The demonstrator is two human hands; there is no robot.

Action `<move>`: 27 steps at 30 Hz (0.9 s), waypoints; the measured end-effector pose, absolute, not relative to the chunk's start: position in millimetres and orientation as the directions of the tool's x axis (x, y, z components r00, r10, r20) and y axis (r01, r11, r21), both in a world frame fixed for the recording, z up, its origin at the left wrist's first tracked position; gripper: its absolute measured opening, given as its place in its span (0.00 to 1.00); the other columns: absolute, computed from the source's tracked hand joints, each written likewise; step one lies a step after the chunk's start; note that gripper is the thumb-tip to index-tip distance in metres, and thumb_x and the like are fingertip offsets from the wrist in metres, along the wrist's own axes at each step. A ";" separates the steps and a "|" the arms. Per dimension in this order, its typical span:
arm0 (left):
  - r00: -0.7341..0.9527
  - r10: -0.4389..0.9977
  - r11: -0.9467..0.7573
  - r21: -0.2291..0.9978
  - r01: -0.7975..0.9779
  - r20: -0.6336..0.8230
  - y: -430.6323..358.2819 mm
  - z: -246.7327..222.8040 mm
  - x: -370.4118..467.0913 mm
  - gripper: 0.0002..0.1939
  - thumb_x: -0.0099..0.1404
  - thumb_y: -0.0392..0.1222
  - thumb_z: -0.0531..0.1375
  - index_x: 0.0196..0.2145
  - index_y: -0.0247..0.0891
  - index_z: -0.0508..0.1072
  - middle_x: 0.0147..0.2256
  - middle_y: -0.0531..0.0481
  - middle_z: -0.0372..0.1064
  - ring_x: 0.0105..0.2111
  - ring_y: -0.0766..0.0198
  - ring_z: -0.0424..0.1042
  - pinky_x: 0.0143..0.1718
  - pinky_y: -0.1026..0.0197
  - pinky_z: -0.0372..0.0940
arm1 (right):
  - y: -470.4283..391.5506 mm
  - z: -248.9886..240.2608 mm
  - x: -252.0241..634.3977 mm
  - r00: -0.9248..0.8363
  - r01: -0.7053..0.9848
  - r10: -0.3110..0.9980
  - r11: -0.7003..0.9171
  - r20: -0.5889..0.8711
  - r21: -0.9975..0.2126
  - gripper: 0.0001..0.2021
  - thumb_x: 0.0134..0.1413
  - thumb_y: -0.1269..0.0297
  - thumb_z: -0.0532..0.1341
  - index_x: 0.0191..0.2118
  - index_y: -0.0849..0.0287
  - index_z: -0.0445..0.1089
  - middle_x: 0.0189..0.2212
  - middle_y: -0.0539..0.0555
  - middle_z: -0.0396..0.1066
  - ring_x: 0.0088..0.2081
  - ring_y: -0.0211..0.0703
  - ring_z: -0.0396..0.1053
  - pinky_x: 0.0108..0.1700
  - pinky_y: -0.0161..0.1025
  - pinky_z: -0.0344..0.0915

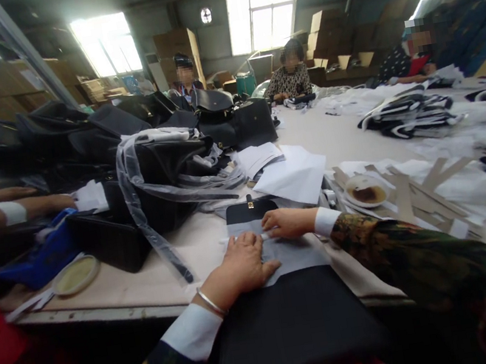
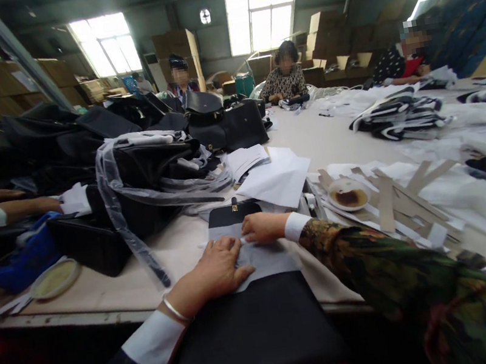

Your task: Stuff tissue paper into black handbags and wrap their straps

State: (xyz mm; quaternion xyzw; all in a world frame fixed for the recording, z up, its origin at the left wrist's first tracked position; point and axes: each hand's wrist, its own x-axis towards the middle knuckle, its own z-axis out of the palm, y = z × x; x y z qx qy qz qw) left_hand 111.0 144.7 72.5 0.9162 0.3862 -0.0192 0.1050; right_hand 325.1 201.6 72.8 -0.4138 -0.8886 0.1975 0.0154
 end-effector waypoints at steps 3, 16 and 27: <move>0.699 0.704 -0.678 0.177 0.714 -0.126 144.4 77.2 109.8 0.40 0.66 0.67 0.51 0.63 0.32 0.65 0.57 0.31 0.66 0.59 0.38 0.63 0.62 0.36 0.55 | 238.1 83.2 311.7 -0.526 0.835 0.829 0.461 -0.190 -0.301 0.15 0.64 0.65 0.59 0.52 0.62 0.76 0.51 0.62 0.76 0.53 0.50 0.72 0.56 0.41 0.65; 0.706 0.702 -0.678 0.213 0.703 -0.094 145.7 71.5 106.6 0.41 0.66 0.68 0.50 0.63 0.33 0.64 0.59 0.32 0.64 0.60 0.38 0.62 0.63 0.33 0.51 | 277.6 100.1 291.3 -0.128 0.979 0.984 0.106 -0.122 -0.172 0.21 0.57 0.53 0.65 0.48 0.66 0.75 0.46 0.63 0.76 0.46 0.50 0.74 0.43 0.38 0.67; 0.700 0.708 -0.670 0.224 0.708 -0.094 145.9 74.6 109.6 0.39 0.66 0.66 0.51 0.64 0.37 0.65 0.62 0.33 0.64 0.63 0.39 0.61 0.65 0.41 0.52 | 157.3 124.0 286.3 -0.386 0.905 0.923 0.377 -0.009 -0.196 0.10 0.61 0.60 0.63 0.41 0.59 0.79 0.40 0.58 0.76 0.41 0.47 0.73 0.42 0.37 0.64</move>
